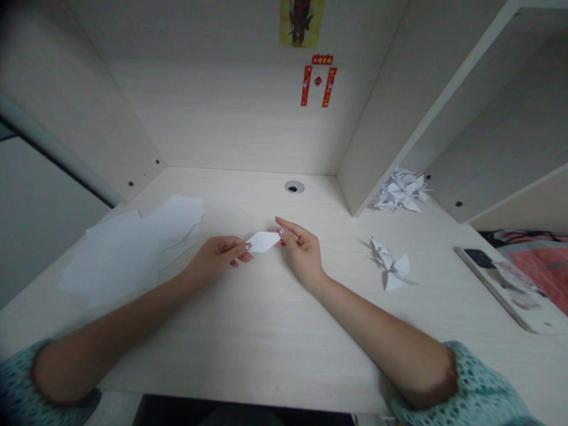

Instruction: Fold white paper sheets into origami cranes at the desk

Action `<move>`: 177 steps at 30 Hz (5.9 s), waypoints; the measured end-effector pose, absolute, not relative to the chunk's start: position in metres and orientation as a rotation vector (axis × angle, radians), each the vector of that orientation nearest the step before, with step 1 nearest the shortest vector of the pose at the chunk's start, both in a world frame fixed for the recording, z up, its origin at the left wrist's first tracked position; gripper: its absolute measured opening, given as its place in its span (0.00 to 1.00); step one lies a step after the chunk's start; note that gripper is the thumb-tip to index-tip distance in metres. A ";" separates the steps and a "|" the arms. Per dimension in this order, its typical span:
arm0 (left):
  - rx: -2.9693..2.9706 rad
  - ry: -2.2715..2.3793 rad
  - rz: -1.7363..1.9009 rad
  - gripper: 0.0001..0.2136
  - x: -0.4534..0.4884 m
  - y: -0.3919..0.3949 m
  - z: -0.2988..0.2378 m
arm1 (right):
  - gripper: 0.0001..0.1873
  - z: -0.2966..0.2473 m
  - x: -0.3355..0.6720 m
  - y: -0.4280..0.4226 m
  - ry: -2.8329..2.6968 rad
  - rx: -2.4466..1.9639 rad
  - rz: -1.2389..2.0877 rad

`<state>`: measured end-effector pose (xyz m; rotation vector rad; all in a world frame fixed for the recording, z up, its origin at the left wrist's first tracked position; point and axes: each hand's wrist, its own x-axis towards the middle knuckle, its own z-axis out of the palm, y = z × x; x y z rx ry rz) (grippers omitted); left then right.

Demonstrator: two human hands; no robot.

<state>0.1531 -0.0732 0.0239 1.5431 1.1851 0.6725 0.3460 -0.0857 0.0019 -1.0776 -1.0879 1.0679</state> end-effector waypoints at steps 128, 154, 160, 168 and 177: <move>1.284 1.190 0.966 0.12 0.163 -0.083 0.020 | 0.06 0.003 0.336 -0.099 -1.279 -1.133 0.887; 1.376 1.160 1.020 0.09 0.159 -0.083 0.028 | 0.07 0.004 0.336 -0.096 -1.145 -1.101 1.065; 1.234 1.148 1.039 0.10 0.163 -0.084 0.026 | 0.07 0.006 0.335 -0.097 -1.130 -1.107 1.053; 1.098 1.081 1.074 0.11 0.165 -0.084 0.022 | 0.07 0.007 0.334 -0.097 -1.115 -1.091 1.060; 1.330 1.067 1.065 0.15 0.161 -0.088 0.031 | 0.06 0.006 0.338 -0.097 -1.206 -1.083 1.005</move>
